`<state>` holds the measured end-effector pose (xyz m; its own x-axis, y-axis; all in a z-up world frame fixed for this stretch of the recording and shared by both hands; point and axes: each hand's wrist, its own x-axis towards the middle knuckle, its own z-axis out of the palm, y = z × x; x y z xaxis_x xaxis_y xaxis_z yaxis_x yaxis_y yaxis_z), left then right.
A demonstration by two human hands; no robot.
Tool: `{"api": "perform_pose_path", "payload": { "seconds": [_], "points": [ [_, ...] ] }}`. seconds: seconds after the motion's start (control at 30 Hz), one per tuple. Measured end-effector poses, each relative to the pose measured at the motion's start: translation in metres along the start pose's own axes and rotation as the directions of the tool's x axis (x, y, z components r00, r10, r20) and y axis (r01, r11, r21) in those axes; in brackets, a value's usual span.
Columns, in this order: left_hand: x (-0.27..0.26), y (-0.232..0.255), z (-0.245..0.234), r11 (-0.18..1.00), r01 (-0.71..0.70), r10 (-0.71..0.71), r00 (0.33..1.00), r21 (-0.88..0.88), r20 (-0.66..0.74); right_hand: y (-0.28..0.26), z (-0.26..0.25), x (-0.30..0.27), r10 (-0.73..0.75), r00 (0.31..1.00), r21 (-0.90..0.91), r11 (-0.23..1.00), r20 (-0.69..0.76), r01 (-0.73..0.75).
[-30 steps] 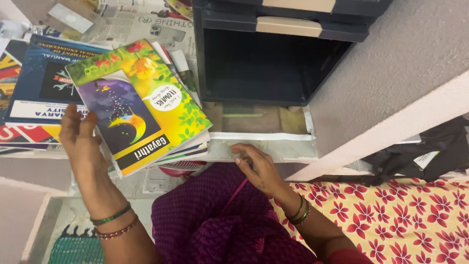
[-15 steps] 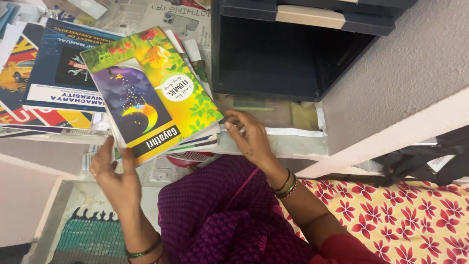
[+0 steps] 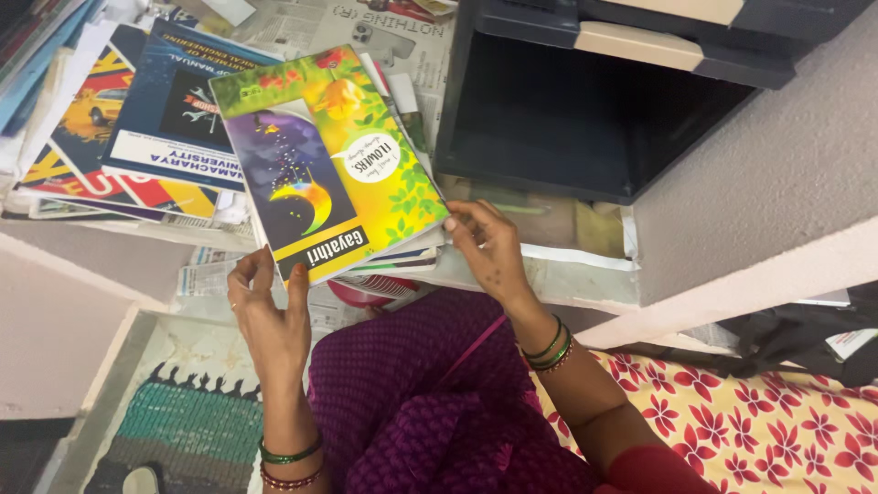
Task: The person sorts through a stack of books and papers, moving them from the floor and into a plastic storage drawer unit.
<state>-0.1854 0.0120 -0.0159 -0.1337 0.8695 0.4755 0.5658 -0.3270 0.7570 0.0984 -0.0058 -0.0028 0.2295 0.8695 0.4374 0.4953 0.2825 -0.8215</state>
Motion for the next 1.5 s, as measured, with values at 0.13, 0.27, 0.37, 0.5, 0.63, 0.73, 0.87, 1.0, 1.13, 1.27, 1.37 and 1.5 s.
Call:
{"api": "perform_pose_path", "payload": {
  "seconds": [0.13,0.27,0.37,0.5,0.63,0.73,0.87,1.0,1.13,1.27,1.37,1.5],
  "points": [
    [0.0,0.004,-0.001,1.0,0.016,-0.015,1.0,-0.018,0.024,0.024,0.007,0.007,0.056,0.998,0.178,0.983,0.001,-0.055],
    [-0.002,0.01,-0.003,0.996,-0.051,0.055,0.996,-0.07,0.063,0.036,0.013,0.016,0.06,0.998,0.183,0.981,0.022,-0.064],
    [-0.003,0.014,-0.001,0.997,-0.064,0.068,0.995,-0.042,0.076,0.033,0.016,0.017,0.052,0.999,0.154,0.987,0.006,-0.052],
    [-0.004,0.011,0.0,0.998,-0.019,0.024,0.997,-0.057,0.08,0.028,0.018,0.014,0.14,0.99,0.174,0.975,-0.01,-0.136],
    [-0.005,0.003,0.005,0.995,-0.017,0.024,0.997,-0.095,0.068,0.033,0.023,0.007,0.037,0.999,0.217,0.976,-0.009,-0.035],
    [-0.001,-0.002,0.01,0.994,-0.015,0.021,0.999,-0.11,0.048,0.039,0.025,0.004,0.16,0.987,0.31,0.937,0.031,-0.162],
    [0.004,-0.002,0.013,0.996,0.041,-0.039,0.999,-0.081,0.027,0.038,0.028,0.001,0.123,0.992,0.317,0.941,0.009,-0.119],
    [0.003,-0.007,0.012,0.998,0.035,-0.035,0.999,-0.057,0.005,0.018,0.021,-0.005,0.103,0.991,0.112,0.989,-0.086,-0.093],
    [0.005,-0.034,0.016,0.952,0.053,-0.07,0.996,-0.302,-0.048,-0.009,0.016,-0.008,-0.247,0.948,-0.201,0.958,-0.2,0.207],
    [0.03,-0.071,0.02,0.849,0.033,-0.171,0.961,-0.528,-0.215,-0.027,0.015,-0.001,-0.454,0.885,-0.427,0.823,-0.097,0.375],
    [0.063,-0.092,0.012,0.896,0.095,-0.232,0.933,-0.433,-0.276,-0.036,0.022,0.017,-0.479,0.871,-0.476,0.745,0.106,0.468],
    [0.102,-0.11,0.004,0.924,-0.004,-0.126,0.942,-0.383,-0.313,-0.049,0.048,0.037,-0.336,0.813,-0.448,0.704,0.475,0.552]
  ]
}}
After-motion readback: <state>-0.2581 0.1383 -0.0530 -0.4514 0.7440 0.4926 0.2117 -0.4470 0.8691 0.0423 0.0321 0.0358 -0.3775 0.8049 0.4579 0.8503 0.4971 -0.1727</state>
